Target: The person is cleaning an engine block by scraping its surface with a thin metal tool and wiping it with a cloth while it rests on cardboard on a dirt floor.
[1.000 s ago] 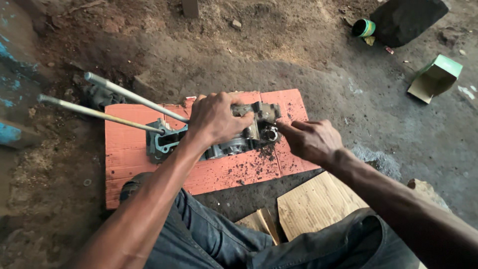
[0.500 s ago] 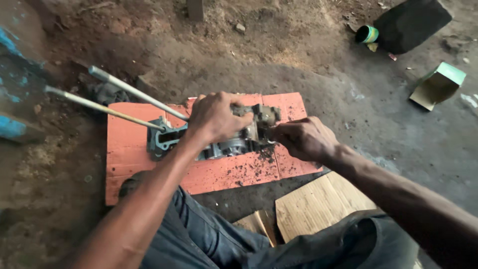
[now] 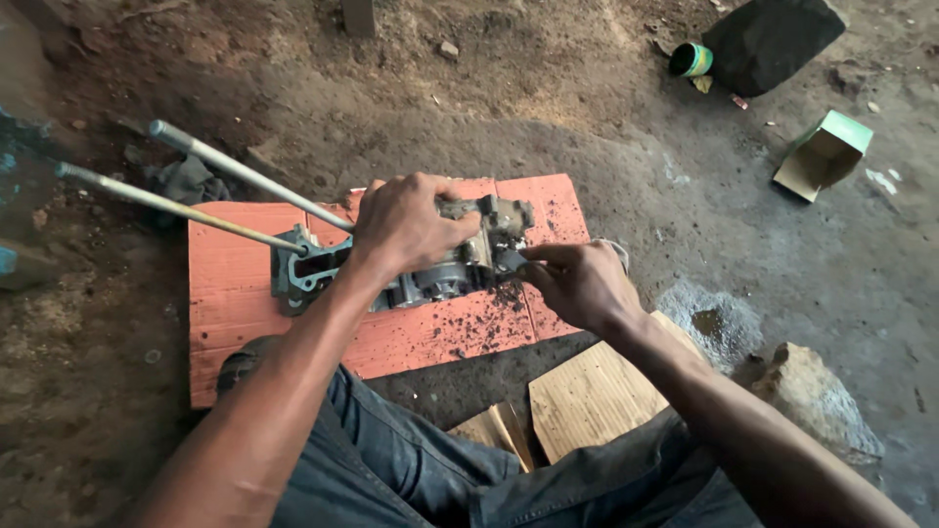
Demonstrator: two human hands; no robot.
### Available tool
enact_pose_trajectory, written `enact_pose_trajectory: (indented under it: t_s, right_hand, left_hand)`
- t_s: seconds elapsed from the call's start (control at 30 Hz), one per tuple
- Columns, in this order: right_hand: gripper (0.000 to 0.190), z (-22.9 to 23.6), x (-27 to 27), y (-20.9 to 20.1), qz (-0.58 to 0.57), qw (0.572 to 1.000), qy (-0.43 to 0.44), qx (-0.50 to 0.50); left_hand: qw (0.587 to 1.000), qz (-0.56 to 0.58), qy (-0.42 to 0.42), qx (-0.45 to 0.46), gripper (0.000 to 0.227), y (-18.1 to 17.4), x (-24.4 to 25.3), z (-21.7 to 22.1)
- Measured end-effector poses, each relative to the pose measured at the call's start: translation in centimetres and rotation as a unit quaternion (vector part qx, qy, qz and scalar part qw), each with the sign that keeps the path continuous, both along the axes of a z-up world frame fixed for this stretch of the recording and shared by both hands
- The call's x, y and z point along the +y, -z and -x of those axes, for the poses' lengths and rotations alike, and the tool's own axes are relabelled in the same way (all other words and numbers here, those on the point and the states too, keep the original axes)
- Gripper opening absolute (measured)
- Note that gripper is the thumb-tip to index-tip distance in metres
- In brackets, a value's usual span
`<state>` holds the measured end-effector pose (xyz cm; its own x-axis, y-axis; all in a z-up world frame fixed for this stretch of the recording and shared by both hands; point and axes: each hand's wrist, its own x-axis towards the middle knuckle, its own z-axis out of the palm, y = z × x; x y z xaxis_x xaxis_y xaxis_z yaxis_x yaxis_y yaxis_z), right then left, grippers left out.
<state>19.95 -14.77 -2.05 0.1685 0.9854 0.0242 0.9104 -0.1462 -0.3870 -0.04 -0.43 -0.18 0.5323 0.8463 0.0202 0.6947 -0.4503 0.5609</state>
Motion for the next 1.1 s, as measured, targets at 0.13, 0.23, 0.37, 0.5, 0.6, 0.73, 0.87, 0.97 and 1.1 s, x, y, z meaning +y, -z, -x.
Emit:
enact_pose_trajectory:
  t_s: [0.13, 0.23, 0.37, 0.5, 0.6, 0.73, 0.87, 0.97, 1.1]
  right_hand:
    - [0.055, 0.4, 0.3, -1.4, 0.023, 0.994, 0.056, 0.091]
    - [0.042, 1.5, 0.2, -2.5, 0.027, 0.998, 0.013, 0.059]
    - [0.038, 3.4, 0.3, -3.3, 0.04, 0.997, 0.005, 0.06]
    - [0.037, 4.7, 0.7, -3.6, 0.096, 0.993, 0.048, 0.047]
    - [0.036, 4.9, 1.2, -3.5, 0.137, 0.986, 0.076, 0.051]
    - [0.034, 5.2, 1.3, -2.9, 0.088, 0.994, 0.054, 0.038]
    - [0.039, 5.9, 2.0, -2.3, 0.071, 0.992, 0.087, 0.054]
    - [0.042, 5.9, 1.9, -2.2, 0.077, 0.99, 0.101, 0.065]
    - [0.036, 5.7, 1.6, -2.1, 0.09, 0.992, 0.076, 0.042]
  left_hand:
    - [0.999, 0.028, -0.003, 0.017, 0.043, -0.3, 0.1, 0.1]
    - [0.999, 0.025, -0.006, 0.023, 0.043, -0.5, 0.1, 0.1]
    - [0.999, 0.022, -0.012, 0.023, 0.042, -0.5, 0.0, 0.2]
    - [1.0, 0.004, -0.007, 0.005, 0.043, -0.6, -0.1, 0.5]
    - [1.0, 0.009, -0.004, 0.0, 0.042, -0.8, 0.1, 0.5]
    - [1.0, 0.017, -0.003, -0.008, 0.041, -0.6, -0.4, 0.7]
    - [1.0, -0.002, 0.003, -0.01, 0.042, -0.4, -0.4, 0.9]
    - [1.0, -0.004, -0.008, -0.007, 0.039, -0.2, -0.4, 0.6]
    - [1.0, 0.015, 0.004, 0.008, 0.038, -0.3, 0.0, 0.6]
